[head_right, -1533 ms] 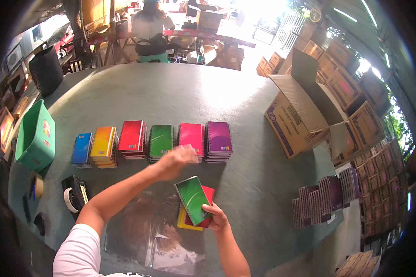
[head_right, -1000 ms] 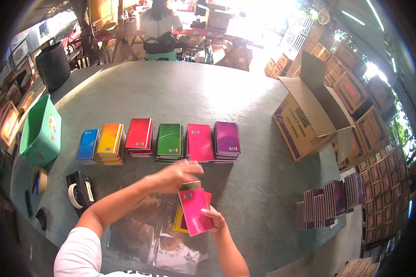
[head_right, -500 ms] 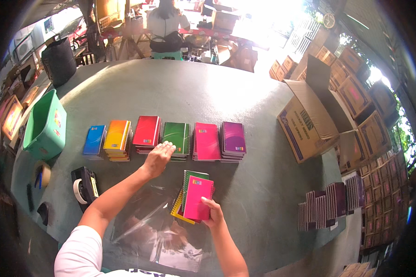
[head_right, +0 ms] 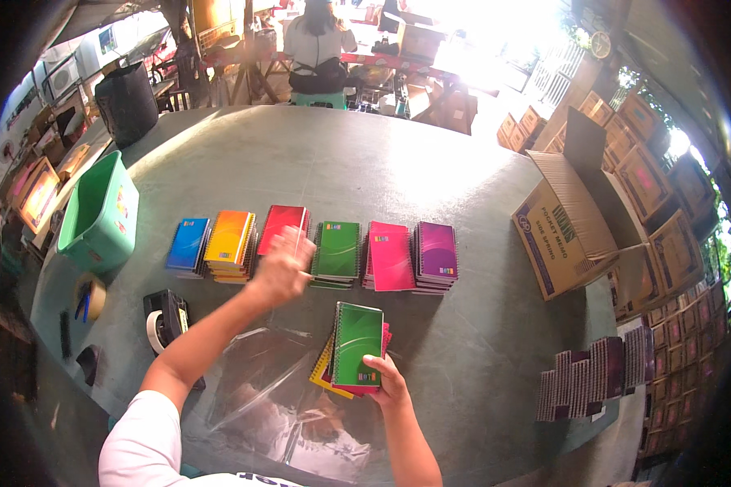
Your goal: The person gathers several stacks of notebooks of different colors by hand and places them into a clear plastic bag, then uses a tape dispenser to seal the bag.
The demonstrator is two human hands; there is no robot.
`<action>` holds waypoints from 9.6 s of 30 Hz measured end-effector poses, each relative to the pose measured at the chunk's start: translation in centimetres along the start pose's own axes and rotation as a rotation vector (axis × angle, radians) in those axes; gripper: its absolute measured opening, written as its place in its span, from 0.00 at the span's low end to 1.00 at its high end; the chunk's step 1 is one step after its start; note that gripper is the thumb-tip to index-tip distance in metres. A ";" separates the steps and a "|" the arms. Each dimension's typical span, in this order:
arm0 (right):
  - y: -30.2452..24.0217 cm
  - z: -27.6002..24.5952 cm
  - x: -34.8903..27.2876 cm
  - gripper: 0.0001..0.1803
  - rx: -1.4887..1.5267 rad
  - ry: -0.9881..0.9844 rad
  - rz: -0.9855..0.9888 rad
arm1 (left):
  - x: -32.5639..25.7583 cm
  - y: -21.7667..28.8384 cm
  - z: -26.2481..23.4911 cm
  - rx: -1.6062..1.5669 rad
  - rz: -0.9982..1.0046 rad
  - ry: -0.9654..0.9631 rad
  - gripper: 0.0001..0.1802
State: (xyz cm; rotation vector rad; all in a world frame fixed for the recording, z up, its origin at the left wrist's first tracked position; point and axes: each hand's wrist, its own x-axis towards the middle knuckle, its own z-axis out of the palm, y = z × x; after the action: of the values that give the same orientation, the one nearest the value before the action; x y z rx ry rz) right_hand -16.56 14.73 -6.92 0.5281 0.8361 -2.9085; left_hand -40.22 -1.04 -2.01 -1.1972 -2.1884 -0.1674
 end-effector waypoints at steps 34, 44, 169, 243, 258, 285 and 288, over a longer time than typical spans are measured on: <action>-1.9 -7.7 -6.9 0.30 0.221 0.127 -0.206 | 5.9 15.2 -2.3 -1.195 0.777 -0.451 0.17; -2.8 -5.2 -9.8 0.29 -0.080 0.202 -0.055 | 15.2 17.2 7.6 -0.264 0.292 -0.369 0.14; 8.8 -4.2 -12.2 0.15 -2.097 0.532 -0.762 | -15.3 11.2 -12.8 -1.726 -1.132 -1.397 0.52; 11.0 6.3 -11.3 0.31 -2.057 0.119 -0.498 | -14.0 0.2 -4.5 -0.990 0.031 -0.971 0.06; 10.1 6.8 -10.4 0.33 -2.156 0.036 -0.383 | -6.6 11.1 0.4 -1.126 0.186 -0.622 0.15; 8.8 6.3 -10.3 0.40 -2.175 -0.064 -0.515 | -16.0 -0.8 -7.0 -0.988 -0.346 -1.011 0.14; 7.3 5.5 -9.3 0.34 -2.162 -0.157 -0.534 | -16.9 3.8 -9.7 -1.656 -1.045 -0.491 0.19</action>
State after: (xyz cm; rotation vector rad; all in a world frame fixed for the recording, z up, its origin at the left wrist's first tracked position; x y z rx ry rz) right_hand -8.35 5.38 -3.03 -0.2334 3.1135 -0.6274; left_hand -26.18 -14.71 -4.84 -0.4516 -2.7177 -2.6882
